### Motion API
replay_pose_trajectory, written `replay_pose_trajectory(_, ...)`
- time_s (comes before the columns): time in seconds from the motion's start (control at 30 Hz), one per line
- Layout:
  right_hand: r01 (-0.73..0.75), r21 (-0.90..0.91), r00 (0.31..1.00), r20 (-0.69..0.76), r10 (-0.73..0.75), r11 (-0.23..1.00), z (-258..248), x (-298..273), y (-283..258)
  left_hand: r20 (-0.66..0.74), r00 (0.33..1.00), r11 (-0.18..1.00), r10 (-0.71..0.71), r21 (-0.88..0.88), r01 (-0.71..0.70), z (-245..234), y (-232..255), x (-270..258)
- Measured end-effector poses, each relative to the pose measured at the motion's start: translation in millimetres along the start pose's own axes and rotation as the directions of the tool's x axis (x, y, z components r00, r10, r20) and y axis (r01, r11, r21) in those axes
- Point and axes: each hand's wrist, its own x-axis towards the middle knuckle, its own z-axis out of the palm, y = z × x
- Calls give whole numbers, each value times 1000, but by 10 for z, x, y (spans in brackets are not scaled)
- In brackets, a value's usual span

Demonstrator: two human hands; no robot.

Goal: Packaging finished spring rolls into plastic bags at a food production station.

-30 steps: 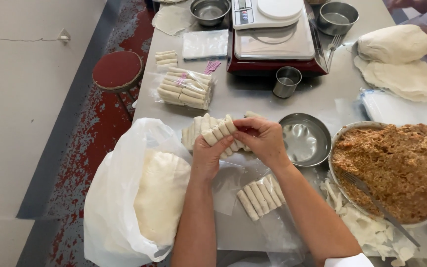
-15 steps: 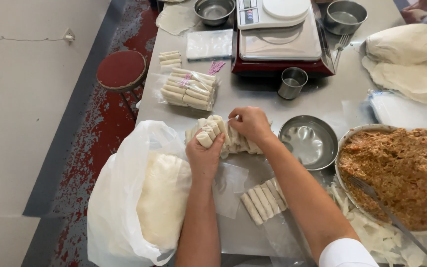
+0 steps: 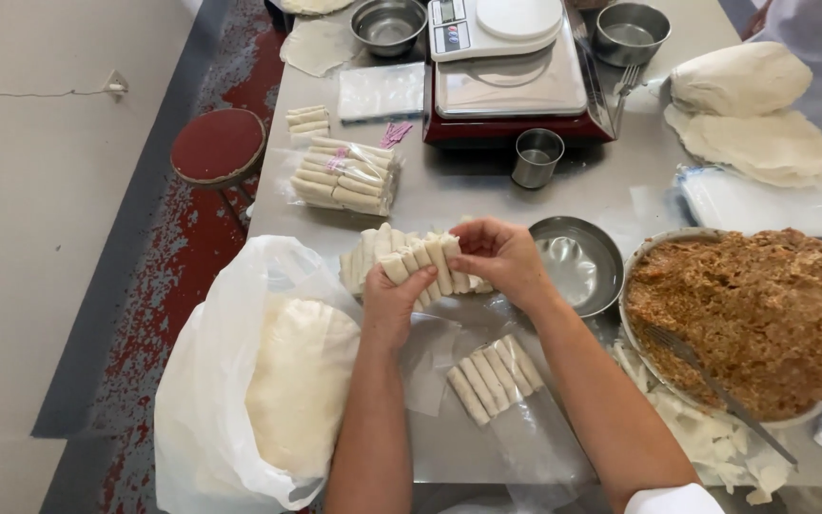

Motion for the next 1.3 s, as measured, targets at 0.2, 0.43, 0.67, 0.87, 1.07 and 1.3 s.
replay_pose_trajectory(0.2,-128,87,991,48,125,988,-204,-130,275,143,988,996,-59,72,49,-62,-322,172)
replay_pose_trajectory(0.43,-123,335,986,-67,153,934,-285,-136,321,97,994,998,-56,30,54,-29,-227,105)
replay_pose_trajectory(0.67,-53,-39,992,-115,48,998,-30,-327,-154,56,997,957,-43,-285,58,111,-216,45)
replay_pose_trajectory(0.87,-19,48,991,-134,25,999,-100,-282,-119,106,994,919,-16,-391,57,195,170,-162)
replay_pose_trajectory(1.07,81,-128,993,-70,-90,988,33,-318,-173,121,993,936,-9,-349,51,79,-244,75)
replay_pose_trajectory(1.3,160,-344,987,45,-154,925,52,-124,130,-161,972,985,170,50,-164,-95,-343,168)
